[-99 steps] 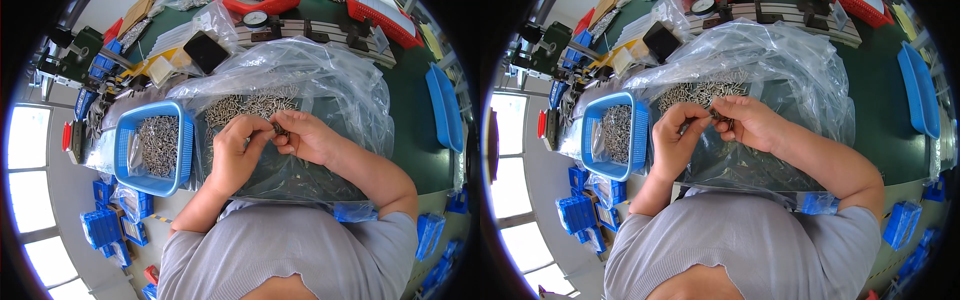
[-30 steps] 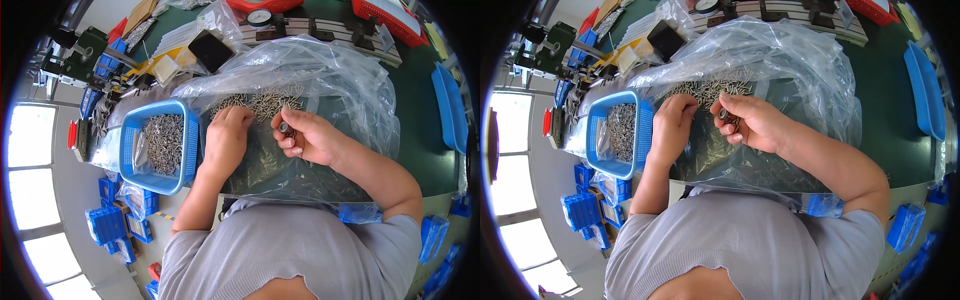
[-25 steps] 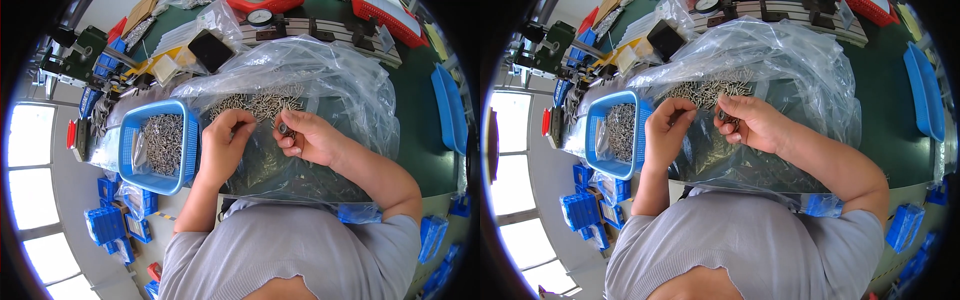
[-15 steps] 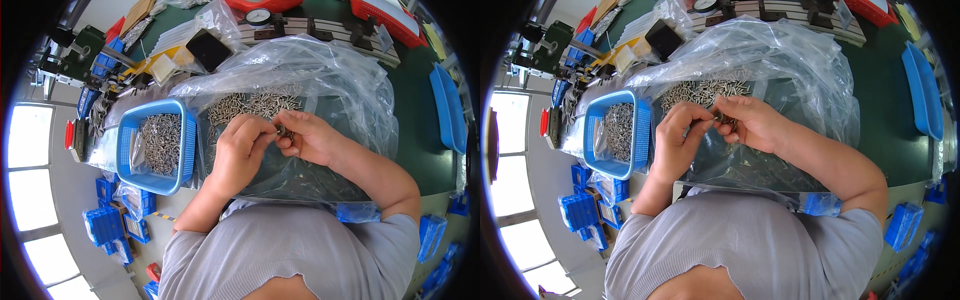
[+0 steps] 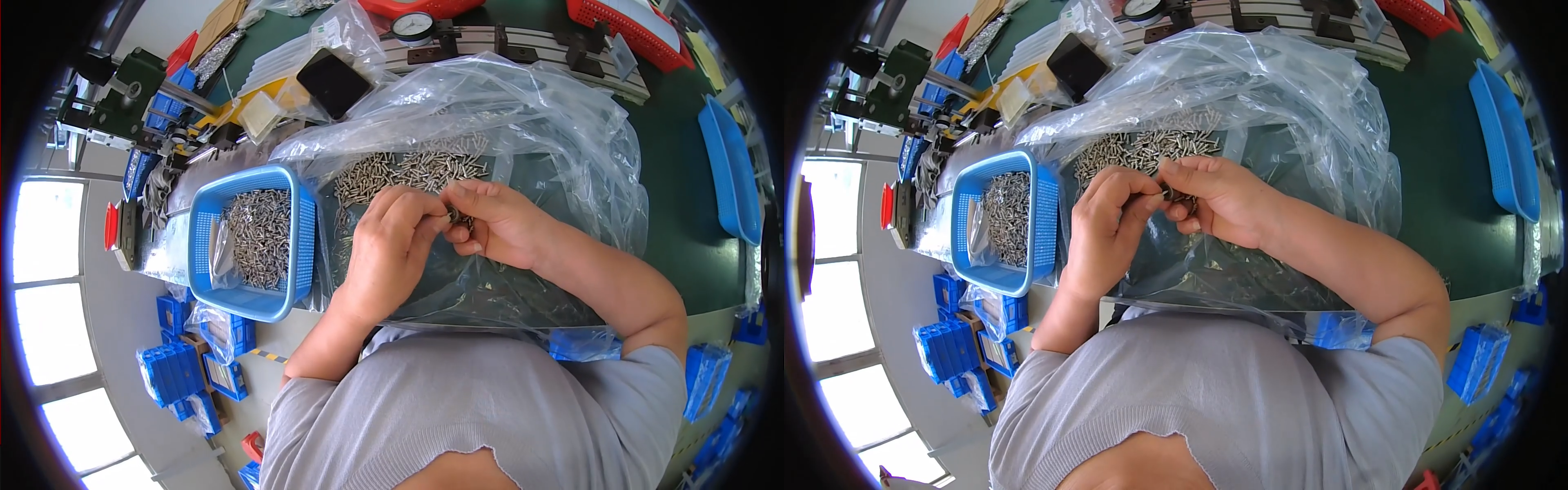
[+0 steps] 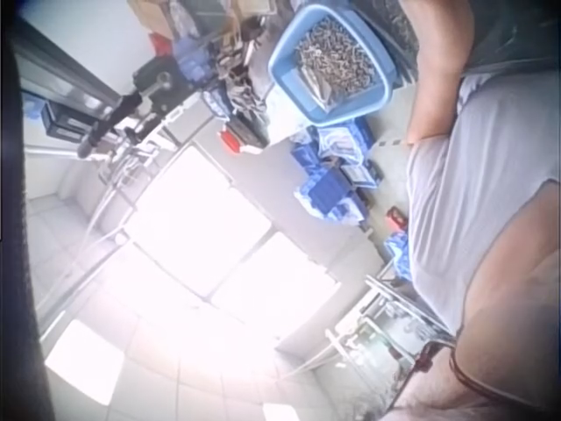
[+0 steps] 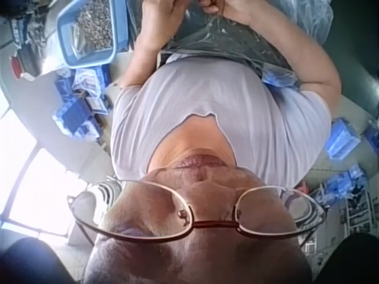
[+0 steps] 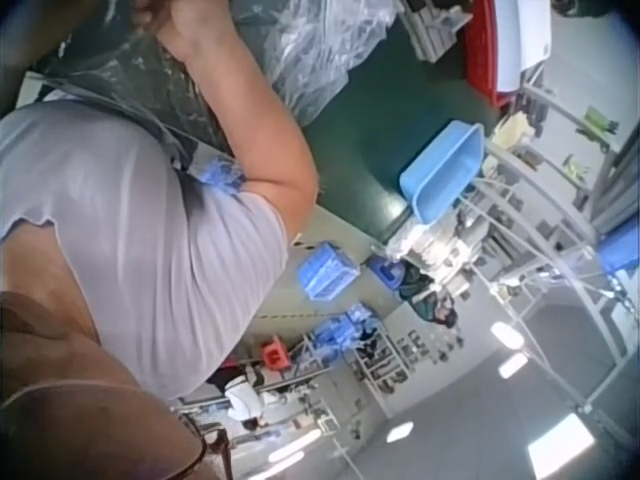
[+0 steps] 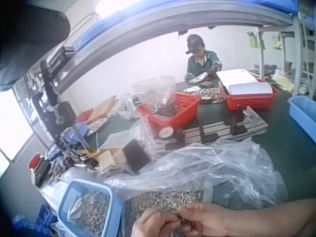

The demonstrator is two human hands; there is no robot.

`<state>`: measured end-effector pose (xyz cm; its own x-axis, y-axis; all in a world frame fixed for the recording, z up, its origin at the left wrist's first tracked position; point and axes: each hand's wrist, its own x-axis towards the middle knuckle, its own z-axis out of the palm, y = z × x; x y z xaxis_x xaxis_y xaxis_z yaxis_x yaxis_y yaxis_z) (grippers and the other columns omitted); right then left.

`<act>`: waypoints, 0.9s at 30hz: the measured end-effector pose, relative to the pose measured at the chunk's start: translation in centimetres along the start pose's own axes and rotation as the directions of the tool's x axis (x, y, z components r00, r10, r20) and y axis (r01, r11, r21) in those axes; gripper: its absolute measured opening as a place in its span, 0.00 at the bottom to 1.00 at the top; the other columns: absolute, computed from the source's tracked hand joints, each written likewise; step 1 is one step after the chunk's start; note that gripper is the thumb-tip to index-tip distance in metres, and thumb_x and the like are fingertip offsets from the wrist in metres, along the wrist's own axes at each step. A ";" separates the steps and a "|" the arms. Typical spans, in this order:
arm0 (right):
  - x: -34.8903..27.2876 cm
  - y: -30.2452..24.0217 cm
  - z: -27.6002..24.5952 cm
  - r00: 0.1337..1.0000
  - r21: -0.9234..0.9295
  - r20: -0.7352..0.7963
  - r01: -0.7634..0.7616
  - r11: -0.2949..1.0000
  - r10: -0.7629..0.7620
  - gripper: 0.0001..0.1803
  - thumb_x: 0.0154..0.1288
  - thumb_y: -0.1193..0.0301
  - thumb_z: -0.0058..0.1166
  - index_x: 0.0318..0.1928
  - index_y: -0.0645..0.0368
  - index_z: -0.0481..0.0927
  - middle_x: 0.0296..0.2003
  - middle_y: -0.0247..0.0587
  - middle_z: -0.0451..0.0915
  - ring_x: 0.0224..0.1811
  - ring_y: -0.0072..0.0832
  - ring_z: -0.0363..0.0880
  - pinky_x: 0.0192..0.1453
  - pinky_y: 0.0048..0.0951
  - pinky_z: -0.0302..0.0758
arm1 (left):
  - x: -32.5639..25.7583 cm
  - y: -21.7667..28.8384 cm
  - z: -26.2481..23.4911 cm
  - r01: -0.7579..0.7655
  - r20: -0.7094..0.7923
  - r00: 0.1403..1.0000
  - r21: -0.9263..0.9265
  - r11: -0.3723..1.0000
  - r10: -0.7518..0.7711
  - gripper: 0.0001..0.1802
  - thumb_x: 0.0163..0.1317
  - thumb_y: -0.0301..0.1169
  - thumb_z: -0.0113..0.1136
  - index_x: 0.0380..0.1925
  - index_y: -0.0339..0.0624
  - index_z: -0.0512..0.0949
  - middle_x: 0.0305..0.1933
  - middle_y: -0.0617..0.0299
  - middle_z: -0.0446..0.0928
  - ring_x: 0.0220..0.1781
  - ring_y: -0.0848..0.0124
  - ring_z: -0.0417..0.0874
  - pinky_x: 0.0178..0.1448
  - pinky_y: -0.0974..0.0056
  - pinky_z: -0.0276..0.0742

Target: Manually inserting small metal pins into a circular metal housing component at a workbench.

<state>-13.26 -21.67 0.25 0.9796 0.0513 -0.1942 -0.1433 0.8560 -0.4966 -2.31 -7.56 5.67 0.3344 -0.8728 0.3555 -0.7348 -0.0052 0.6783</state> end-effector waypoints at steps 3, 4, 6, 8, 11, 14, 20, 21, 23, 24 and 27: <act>0.0 0.0 0.0 1.000 -0.008 0.001 0.002 1.000 -0.002 0.15 0.69 0.56 0.50 0.39 0.55 0.75 0.32 0.32 0.76 0.28 0.19 0.69 0.27 0.20 0.64 | 0.1 -0.1 -0.1 0.006 0.015 1.000 -0.013 1.000 -0.005 0.06 0.52 0.19 0.60 0.30 0.37 0.75 0.30 0.53 0.76 0.35 0.54 0.77 0.40 0.57 0.73; 0.0 0.0 0.0 1.000 -0.009 0.003 0.003 1.000 -0.003 0.15 0.69 0.56 0.50 0.39 0.55 0.75 0.31 0.32 0.76 0.28 0.19 0.69 0.27 0.20 0.64 | 0.2 -0.1 -0.1 0.002 0.024 1.000 -0.015 1.000 -0.002 0.06 0.52 0.19 0.60 0.30 0.36 0.75 0.30 0.53 0.76 0.35 0.54 0.77 0.39 0.57 0.73; 0.0 0.1 -0.1 1.000 -0.002 0.000 0.007 1.000 -0.007 0.15 0.69 0.57 0.50 0.39 0.55 0.75 0.31 0.32 0.76 0.27 0.19 0.69 0.27 0.20 0.64 | 0.3 -0.1 -0.1 0.022 0.027 0.999 -0.025 0.999 -0.021 0.06 0.52 0.19 0.60 0.30 0.36 0.75 0.29 0.53 0.76 0.34 0.54 0.77 0.39 0.57 0.73; 0.0 0.2 0.0 1.000 0.005 -0.003 0.012 1.000 -0.012 0.15 0.69 0.57 0.50 0.39 0.55 0.75 0.31 0.32 0.76 0.27 0.19 0.69 0.27 0.20 0.64 | 0.3 -0.1 0.0 0.041 0.030 0.999 -0.037 0.999 -0.039 0.05 0.52 0.19 0.60 0.30 0.36 0.75 0.29 0.53 0.76 0.34 0.55 0.77 0.39 0.58 0.73; -0.1 0.0 0.4 1.000 0.017 -0.012 0.016 1.000 -0.015 0.15 0.68 0.57 0.52 0.35 0.56 0.76 0.29 0.29 0.76 0.27 0.17 0.70 0.28 0.19 0.67 | 0.4 0.0 0.0 0.081 0.019 0.997 -0.056 0.995 -0.080 0.05 0.52 0.20 0.60 0.30 0.36 0.76 0.28 0.53 0.76 0.33 0.55 0.77 0.38 0.59 0.74; -0.1 -0.1 0.4 0.999 0.010 -0.024 0.035 0.999 -0.034 0.15 0.67 0.57 0.53 0.35 0.56 0.77 0.28 0.29 0.75 0.27 0.17 0.70 0.28 0.19 0.66 | 0.4 -0.1 0.2 0.111 0.011 0.994 -0.083 0.990 -0.110 0.05 0.53 0.20 0.61 0.30 0.36 0.76 0.28 0.54 0.76 0.33 0.55 0.77 0.38 0.59 0.74; -0.1 0.0 0.1 0.999 -0.009 -0.014 0.041 0.999 -0.041 0.15 0.67 0.57 0.53 0.34 0.56 0.76 0.27 0.30 0.74 0.27 0.17 0.69 0.26 0.18 0.65 | 0.5 -0.2 0.5 0.096 -0.008 0.995 -0.053 0.994 -0.097 0.04 0.53 0.21 0.61 0.29 0.37 0.76 0.28 0.54 0.76 0.33 0.56 0.77 0.38 0.59 0.73; -0.1 0.1 0.2 0.999 -0.008 -0.022 0.047 0.999 -0.048 0.15 0.67 0.57 0.53 0.34 0.56 0.76 0.27 0.30 0.74 0.26 0.17 0.69 0.26 0.18 0.64 | 0.4 -0.3 0.6 0.078 -0.011 0.997 -0.056 0.995 -0.079 0.04 0.53 0.21 0.61 0.29 0.38 0.76 0.28 0.55 0.76 0.33 0.56 0.77 0.38 0.59 0.73; 0.0 0.2 0.3 0.998 -0.009 -0.028 0.054 0.998 -0.055 0.15 0.67 0.57 0.54 0.34 0.56 0.76 0.27 0.30 0.74 0.26 0.17 0.68 0.25 0.18 0.64 | 0.2 -0.4 0.7 0.060 -0.016 0.998 -0.059 0.996 -0.061 0.05 0.52 0.21 0.61 0.28 0.38 0.76 0.28 0.55 0.75 0.33 0.56 0.77 0.38 0.58 0.73; 0.0 0.1 0.3 0.998 -0.012 -0.030 0.051 0.999 -0.051 0.15 0.67 0.57 0.54 0.33 0.56 0.76 0.27 0.30 0.74 0.26 0.17 0.68 0.24 0.18 0.63 | 0.2 -0.4 0.8 0.052 -0.031 0.998 -0.078 0.996 -0.055 0.05 0.51 0.21 0.62 0.28 0.38 0.75 0.28 0.55 0.75 0.33 0.56 0.77 0.38 0.58 0.72; -0.1 0.2 0.3 0.998 -0.017 -0.028 0.049 0.999 -0.049 0.15 0.67 0.57 0.53 0.32 0.56 0.76 0.27 0.30 0.74 0.25 0.17 0.68 0.23 0.17 0.62 | -0.2 -0.6 1.3 -0.012 -0.076 0.997 -0.061 0.998 0.007 0.06 0.50 0.21 0.62 0.28 0.39 0.75 0.28 0.56 0.75 0.32 0.57 0.76 0.38 0.58 0.72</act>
<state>-13.33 -21.33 0.40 0.9812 -0.0051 -0.1928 -0.0977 0.8486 -0.5200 -2.68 -8.01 4.33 0.3733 -0.8332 0.4080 -0.7011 0.0347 0.7122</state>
